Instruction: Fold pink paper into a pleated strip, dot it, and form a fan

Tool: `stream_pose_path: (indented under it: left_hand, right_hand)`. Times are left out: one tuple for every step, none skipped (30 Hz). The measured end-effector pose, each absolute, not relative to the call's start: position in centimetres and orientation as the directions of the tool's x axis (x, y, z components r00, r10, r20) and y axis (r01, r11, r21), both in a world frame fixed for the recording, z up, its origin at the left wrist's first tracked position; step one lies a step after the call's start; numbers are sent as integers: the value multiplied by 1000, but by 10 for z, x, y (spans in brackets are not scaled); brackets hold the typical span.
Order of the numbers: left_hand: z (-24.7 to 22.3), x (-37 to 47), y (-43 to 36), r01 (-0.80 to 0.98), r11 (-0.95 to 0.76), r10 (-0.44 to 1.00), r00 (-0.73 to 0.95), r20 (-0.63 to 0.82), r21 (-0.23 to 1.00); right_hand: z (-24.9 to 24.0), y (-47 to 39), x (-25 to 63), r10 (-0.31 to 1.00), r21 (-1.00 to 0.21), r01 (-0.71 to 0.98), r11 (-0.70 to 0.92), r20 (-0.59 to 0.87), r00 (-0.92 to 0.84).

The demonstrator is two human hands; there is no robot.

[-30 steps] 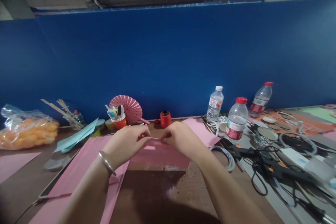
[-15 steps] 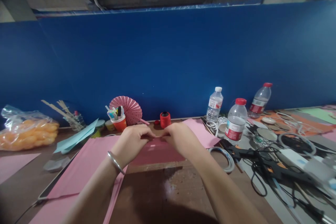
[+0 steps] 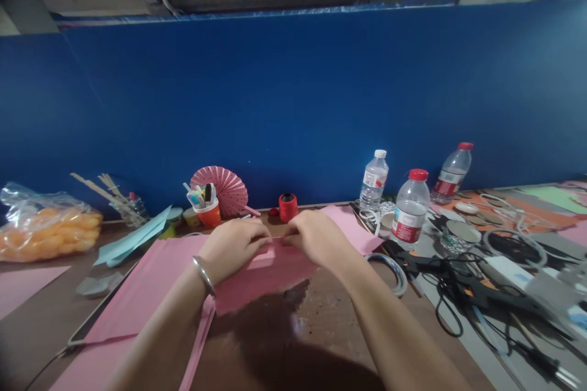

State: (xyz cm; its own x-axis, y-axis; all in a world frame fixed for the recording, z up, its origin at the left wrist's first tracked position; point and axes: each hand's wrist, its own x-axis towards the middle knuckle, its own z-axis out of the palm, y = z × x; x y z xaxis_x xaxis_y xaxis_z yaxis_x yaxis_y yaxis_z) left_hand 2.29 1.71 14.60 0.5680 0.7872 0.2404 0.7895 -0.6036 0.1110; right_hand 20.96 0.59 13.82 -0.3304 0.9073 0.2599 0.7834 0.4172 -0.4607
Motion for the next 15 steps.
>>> stream_pose_path:
  left_hand:
    - [147, 20, 19, 785, -606, 786, 568, 244, 126]
    - [148, 16, 21, 782, -606, 788, 562, 251, 148]
    - [149, 13, 23, 779, -602, 792, 553, 259, 175]
    - [150, 9, 24, 774, -600, 794, 547, 264, 202]
    - [151, 6, 25, 766, -601, 795, 545, 266, 228]
    - [152, 4, 26, 758, -603, 795, 546, 266, 249]
    - [153, 2, 26, 749, -606, 793, 549, 264, 266]
    - [154, 0, 26, 743, -609, 792, 552, 261, 279]
    - [154, -1, 26, 740, -607, 794, 550, 260, 289]
    - [155, -2, 26, 741, -602, 798, 543, 261, 298]
    - [156, -3, 26, 743, -595, 803, 535, 262, 306]
    - [157, -4, 26, 745, -589, 807, 529, 261, 313]
    - [158, -6, 26, 742, -588, 809, 529, 258, 321]
    - [160, -8, 26, 736, -591, 807, 534, 253, 331]
    - [162, -11, 26, 728, -594, 804, 541, 246, 342]
  right_hand:
    - [139, 7, 214, 914, -468, 787, 403, 247, -321]
    - [140, 9, 219, 922, -482, 787, 385, 236, -306]
    - [141, 10, 225, 932, -504, 785, 360, 233, -277]
    - [142, 12, 230, 940, -526, 781, 338, 228, -253]
    - [143, 12, 234, 946, -549, 772, 321, 224, -234]
    - [143, 13, 238, 950, -570, 761, 309, 219, -222]
    - [144, 14, 242, 952, -592, 746, 305, 213, -220]
    - [144, 14, 244, 952, -616, 726, 306, 208, -225]
    - [144, 15, 247, 952, -642, 703, 307, 204, -229]
    - [144, 16, 249, 952, -666, 681, 304, 201, -229]
    - [143, 17, 250, 954, -687, 662, 299, 199, -224]
    - [143, 18, 251, 956, -704, 648, 293, 199, -216]
    - [143, 19, 252, 958, -714, 639, 287, 201, -206]
    - [143, 20, 253, 959, -718, 636, 284, 205, -197]
    - [143, 20, 254, 958, -718, 635, 285, 209, -195]
